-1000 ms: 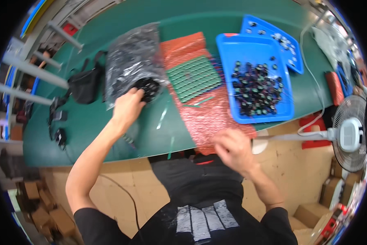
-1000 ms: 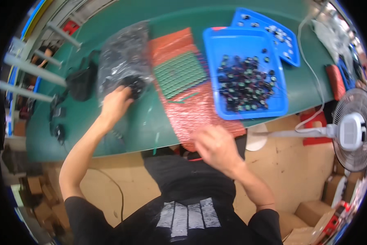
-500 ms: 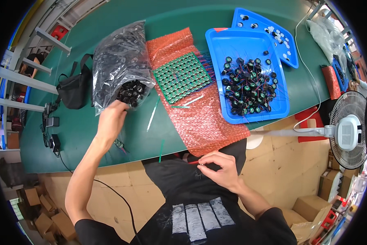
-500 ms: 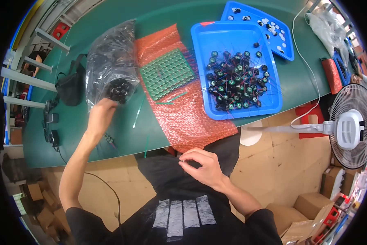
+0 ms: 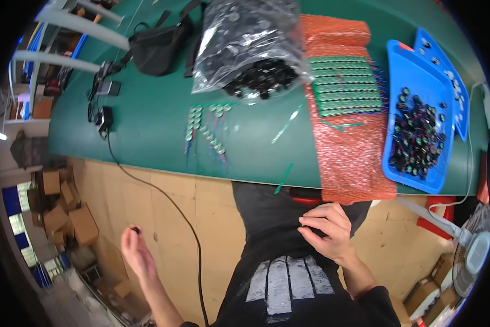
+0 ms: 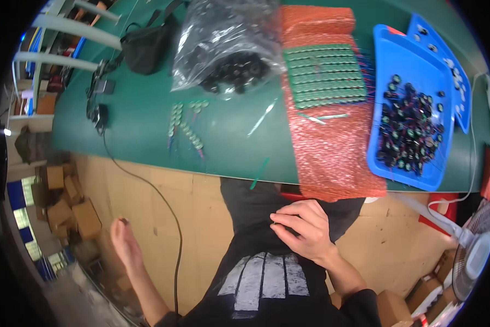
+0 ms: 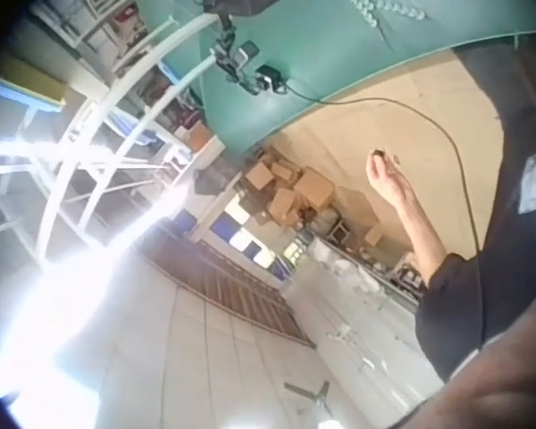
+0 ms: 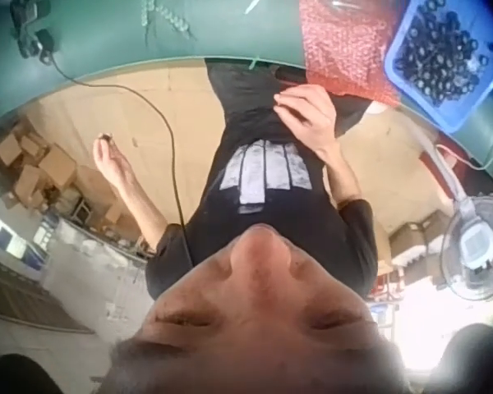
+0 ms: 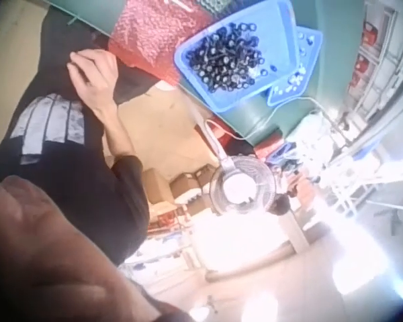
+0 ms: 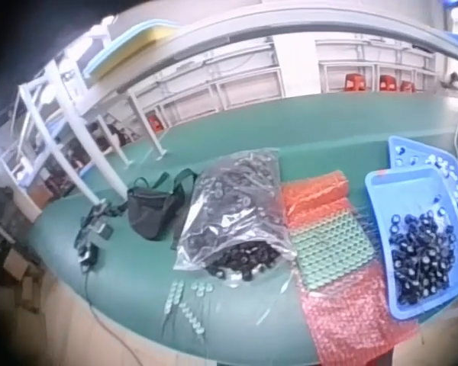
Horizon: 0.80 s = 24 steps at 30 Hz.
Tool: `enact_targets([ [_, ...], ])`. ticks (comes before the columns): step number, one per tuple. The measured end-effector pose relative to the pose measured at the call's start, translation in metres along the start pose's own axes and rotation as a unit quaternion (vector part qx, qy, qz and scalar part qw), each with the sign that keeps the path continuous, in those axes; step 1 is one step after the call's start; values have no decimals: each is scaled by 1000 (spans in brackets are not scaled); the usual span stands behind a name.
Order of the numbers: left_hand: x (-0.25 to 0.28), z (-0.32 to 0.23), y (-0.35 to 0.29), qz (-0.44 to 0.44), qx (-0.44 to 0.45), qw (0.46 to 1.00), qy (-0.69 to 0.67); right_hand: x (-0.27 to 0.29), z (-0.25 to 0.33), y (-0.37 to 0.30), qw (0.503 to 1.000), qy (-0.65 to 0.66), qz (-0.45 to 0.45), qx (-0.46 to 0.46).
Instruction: The person is manually assembling small electronic components, specifically connecting wired parts into plastic housings.
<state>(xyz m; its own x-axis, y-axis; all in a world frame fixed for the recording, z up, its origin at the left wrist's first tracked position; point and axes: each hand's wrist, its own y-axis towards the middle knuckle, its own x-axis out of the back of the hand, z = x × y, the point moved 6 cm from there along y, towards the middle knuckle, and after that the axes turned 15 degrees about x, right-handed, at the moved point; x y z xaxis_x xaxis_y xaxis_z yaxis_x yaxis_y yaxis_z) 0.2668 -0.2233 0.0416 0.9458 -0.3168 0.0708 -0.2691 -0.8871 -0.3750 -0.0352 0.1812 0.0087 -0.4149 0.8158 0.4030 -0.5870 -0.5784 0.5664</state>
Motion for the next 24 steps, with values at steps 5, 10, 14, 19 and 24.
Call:
enact_targets([
  [5, -4, 195, -80, 53, 426, 876, -221, -49, 3, -8, 988, 94, 122, 20],
  [10, -166, 213, -128, 229, 523, 796, -204, -64, 19, -9, 979, 53, 172, 98],
  [14, -247, 186, -153, 408, 493, 766, -64, -39, 18, -12, 975, -88, 159, 131],
  [19, -296, 176, -168, 525, 473, 707, -8, 13, 10, -21, 992, -113, 51, 39],
  [24, -336, 169, -183, 625, 471, 622, -32, 46, 6, -24, 995, -93, -34, -26],
])
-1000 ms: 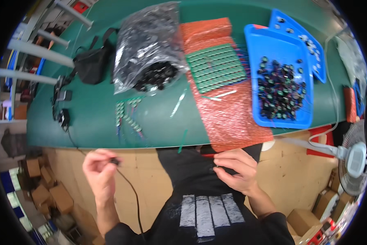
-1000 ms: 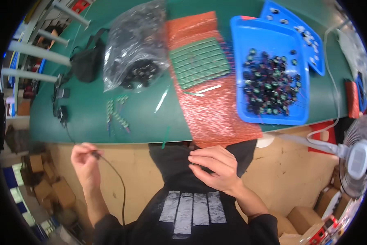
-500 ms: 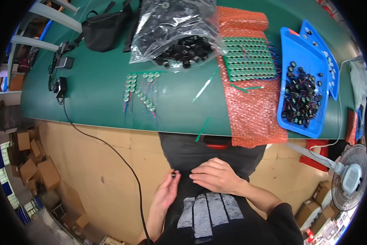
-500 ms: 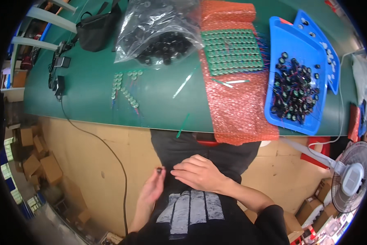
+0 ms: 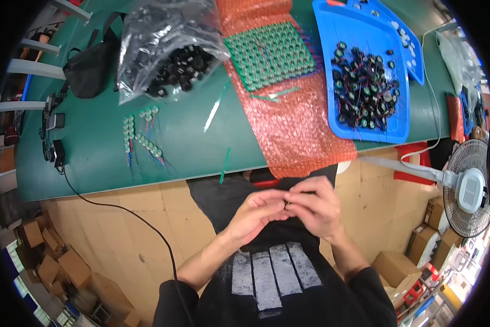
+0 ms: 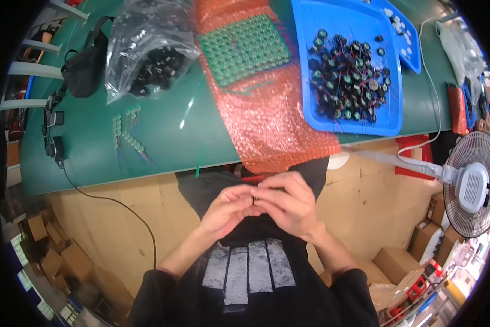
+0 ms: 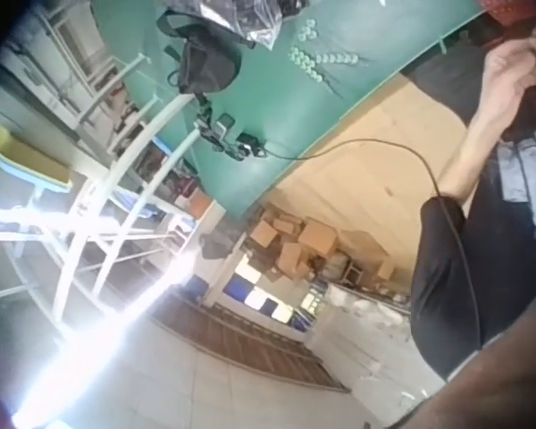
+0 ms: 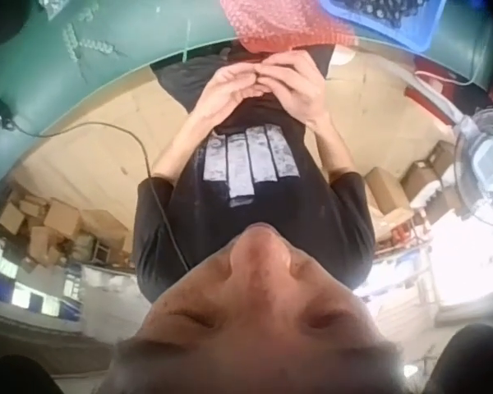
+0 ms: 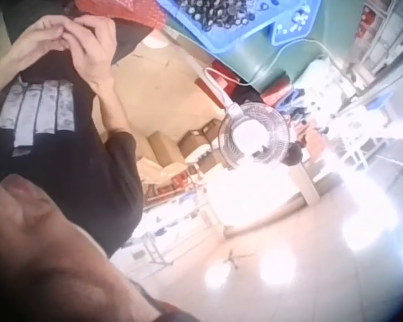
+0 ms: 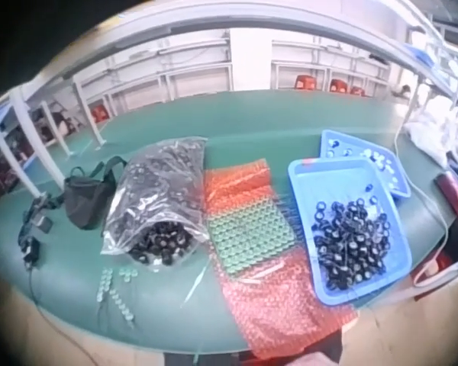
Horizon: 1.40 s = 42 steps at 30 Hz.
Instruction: The person is manually assembling small electronic components, specifically connecting wired parts into plastic housings.
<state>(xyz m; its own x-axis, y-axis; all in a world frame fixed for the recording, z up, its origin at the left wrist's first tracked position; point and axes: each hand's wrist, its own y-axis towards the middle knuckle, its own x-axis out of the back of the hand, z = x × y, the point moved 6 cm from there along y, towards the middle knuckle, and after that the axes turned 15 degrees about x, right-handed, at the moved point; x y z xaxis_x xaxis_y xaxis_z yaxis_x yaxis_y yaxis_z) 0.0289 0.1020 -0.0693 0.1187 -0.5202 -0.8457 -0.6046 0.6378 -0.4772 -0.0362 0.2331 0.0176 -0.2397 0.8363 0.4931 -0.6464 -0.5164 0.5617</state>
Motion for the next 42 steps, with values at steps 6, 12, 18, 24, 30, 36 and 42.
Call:
enact_targets([
  [6, -28, -10, 12, 0, -45, 996, -72, 23, -11, 1, 991, 81, -75, -71],
  [12, -38, -22, 6, -47, -146, 988, 35, 24, -16, -1, 990, 111, -56, -63],
  [18, -33, -23, 2, -55, -121, 990, 46, 19, -23, -3, 975, 189, -46, -106],
  [24, -27, -19, 2, -56, -110, 991, 46, 15, -27, 0, 961, 233, -11, -149],
  [30, -27, -19, 1, -76, -119, 988, 60, 12, -33, -1, 942, 268, 0, -203],
  [36, -30, -17, 0, -109, -123, 981, 106, 13, -22, 14, 973, 115, 97, -176],
  [42, -27, -18, 3, -102, -141, 982, 71, 13, -21, 16, 986, 47, 100, -128],
])
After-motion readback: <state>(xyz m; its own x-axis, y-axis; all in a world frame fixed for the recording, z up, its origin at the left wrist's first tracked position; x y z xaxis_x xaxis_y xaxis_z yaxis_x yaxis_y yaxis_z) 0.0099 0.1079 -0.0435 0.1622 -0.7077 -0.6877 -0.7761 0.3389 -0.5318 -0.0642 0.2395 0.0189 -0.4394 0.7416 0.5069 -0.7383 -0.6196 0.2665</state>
